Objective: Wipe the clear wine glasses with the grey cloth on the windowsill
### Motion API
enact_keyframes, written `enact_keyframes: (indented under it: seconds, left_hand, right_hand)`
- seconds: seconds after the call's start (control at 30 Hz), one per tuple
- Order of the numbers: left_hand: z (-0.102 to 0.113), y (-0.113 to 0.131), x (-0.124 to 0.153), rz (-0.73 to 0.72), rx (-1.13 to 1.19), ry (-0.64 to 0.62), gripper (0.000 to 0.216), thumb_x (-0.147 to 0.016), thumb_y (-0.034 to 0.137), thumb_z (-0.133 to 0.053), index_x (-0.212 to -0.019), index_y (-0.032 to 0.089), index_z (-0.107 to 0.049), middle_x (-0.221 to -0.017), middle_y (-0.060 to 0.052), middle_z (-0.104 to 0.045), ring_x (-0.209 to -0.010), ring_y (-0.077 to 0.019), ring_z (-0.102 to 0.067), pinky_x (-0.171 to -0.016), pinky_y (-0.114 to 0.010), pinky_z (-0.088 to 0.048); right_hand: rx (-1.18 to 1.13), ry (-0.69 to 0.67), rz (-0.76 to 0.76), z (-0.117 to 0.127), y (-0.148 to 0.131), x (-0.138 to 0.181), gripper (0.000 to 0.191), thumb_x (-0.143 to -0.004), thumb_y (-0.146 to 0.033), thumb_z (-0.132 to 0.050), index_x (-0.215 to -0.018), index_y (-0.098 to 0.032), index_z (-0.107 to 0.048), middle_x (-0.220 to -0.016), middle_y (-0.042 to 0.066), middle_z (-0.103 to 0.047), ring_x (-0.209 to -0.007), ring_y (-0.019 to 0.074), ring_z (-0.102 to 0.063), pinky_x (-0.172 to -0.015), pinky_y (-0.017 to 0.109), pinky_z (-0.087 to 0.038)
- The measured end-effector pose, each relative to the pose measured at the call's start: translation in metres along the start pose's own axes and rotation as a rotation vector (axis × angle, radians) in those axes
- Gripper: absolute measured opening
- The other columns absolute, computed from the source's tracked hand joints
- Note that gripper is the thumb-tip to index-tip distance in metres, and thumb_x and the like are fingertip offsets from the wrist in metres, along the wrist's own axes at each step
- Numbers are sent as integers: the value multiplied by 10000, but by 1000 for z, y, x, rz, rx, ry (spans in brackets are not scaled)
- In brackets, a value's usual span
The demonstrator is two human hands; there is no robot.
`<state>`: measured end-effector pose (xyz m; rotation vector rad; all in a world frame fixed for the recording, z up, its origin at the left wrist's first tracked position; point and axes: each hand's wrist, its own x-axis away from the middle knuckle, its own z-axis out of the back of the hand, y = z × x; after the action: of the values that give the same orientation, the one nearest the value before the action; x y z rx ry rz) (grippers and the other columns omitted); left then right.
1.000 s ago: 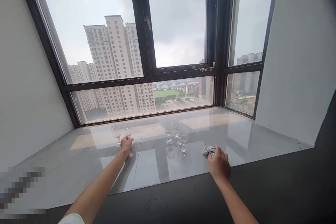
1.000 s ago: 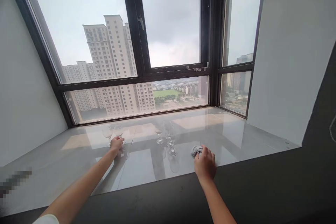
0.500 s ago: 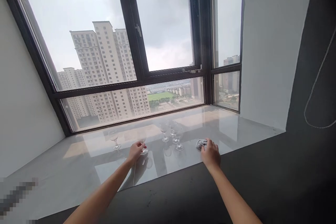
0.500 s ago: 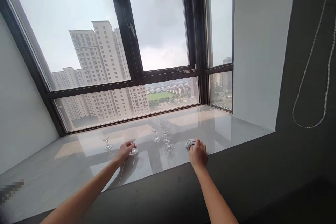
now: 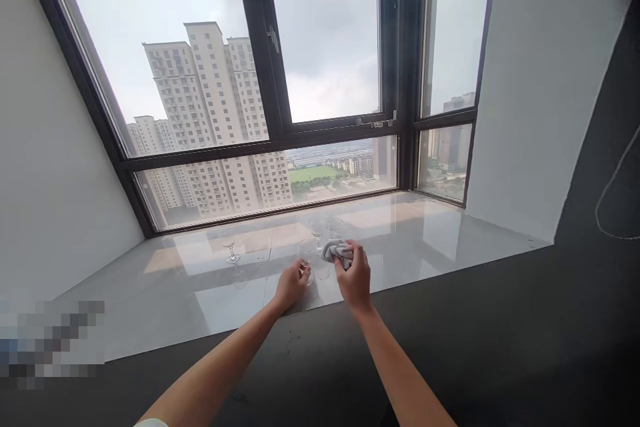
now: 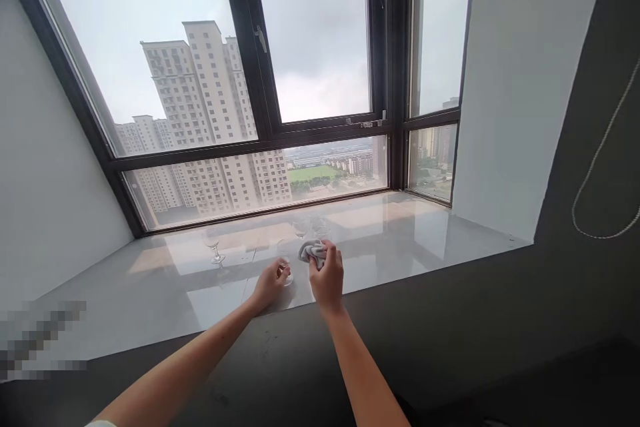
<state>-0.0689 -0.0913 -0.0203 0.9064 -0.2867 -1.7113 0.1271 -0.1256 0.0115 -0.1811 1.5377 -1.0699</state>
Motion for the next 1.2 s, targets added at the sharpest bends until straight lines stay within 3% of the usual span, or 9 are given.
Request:
enact_keyframes:
  seconds: [0.2,0.33,0.47,0.57,0.8,0.9,1.0,1.13,1.2]
  left_hand:
    - [-3,0,7,-203,-13,-29,201,-912,248,-429,-991,191,-605,-845,-48,-675,-741,-174,-585,-698,-275,-403]
    - [-5,-4,6,-218,53,-54,215,-932,250,-395,-980,189,-595,-904,-75,-684,-794,-187,-603,-751,-297,-431]
    - [-3,-6,4,-157,82,68,218,-939,296,-396,-1011,197,-576,-889,-75,-680,-803,-199,-612,-774,-313,-442]
    - [0,-7,0,-100,120,152,244,-936,335,-395,-1006,193,-581,-910,-85,-680,-823,-210,-617,-776,-320,-443]
    - [1,-6,-4,-23,129,89,250,-887,358,-448,-989,190,-601,-770,-30,-663,-673,-181,-580,-672,-286,-412]
    - [0,-6,-3,-17,89,72,207,-876,350,-464,-904,193,-596,-733,-25,-647,-636,-168,-550,-632,-271,-378]
    - [-2,-8,-2,-11,42,60,166,-867,302,-462,-838,190,-582,-720,-34,-636,-634,-168,-530,-612,-269,-341]
    - [-3,-10,-1,-48,26,47,160,-869,268,-448,-781,192,-558,-715,-33,-628,-622,-156,-500,-599,-267,-314]
    - [-3,-9,-1,-61,38,35,165,-871,275,-455,-777,191,-561,-708,-28,-627,-615,-151,-494,-600,-267,-316]
  right_hand:
    - [28,-120,233,-34,-45,-23,375,-828,-110,-505,-1187,-214,-544,-1084,97,-642,-1081,264,-548,-915,403,-466]
    - [-42,-254,-51,-50,-36,-48,481,-759,-131,-575,-1225,-225,-505,-964,48,-667,-930,224,-614,-815,351,-493]
    - [-285,-377,-412,-57,-16,-53,528,-649,-186,-667,-1146,-234,-495,-831,-18,-646,-739,174,-636,-702,289,-498]
    - [-303,-343,-456,-59,-4,-31,465,-626,-177,-648,-1064,-225,-499,-802,-18,-640,-716,169,-633,-676,277,-494]
    - [-519,-224,-546,-65,-6,9,535,-694,-297,-663,-1171,-172,-455,-892,38,-641,-763,185,-643,-676,285,-511]
    - [-482,-135,-411,-61,-22,1,487,-778,-282,-611,-1222,-178,-440,-933,47,-630,-831,187,-642,-752,305,-525]
    - [-212,-91,-113,-54,-38,-7,439,-830,-176,-536,-1261,-205,-461,-1023,78,-623,-931,214,-619,-780,332,-530]
    - [221,-160,366,-47,-45,-12,504,-813,-42,-490,-1281,-229,-497,-1068,102,-638,-1034,283,-556,-748,377,-529]
    - [286,-173,452,-43,-44,-15,525,-811,-21,-486,-1294,-227,-488,-1055,95,-644,-1035,287,-540,-750,381,-524]
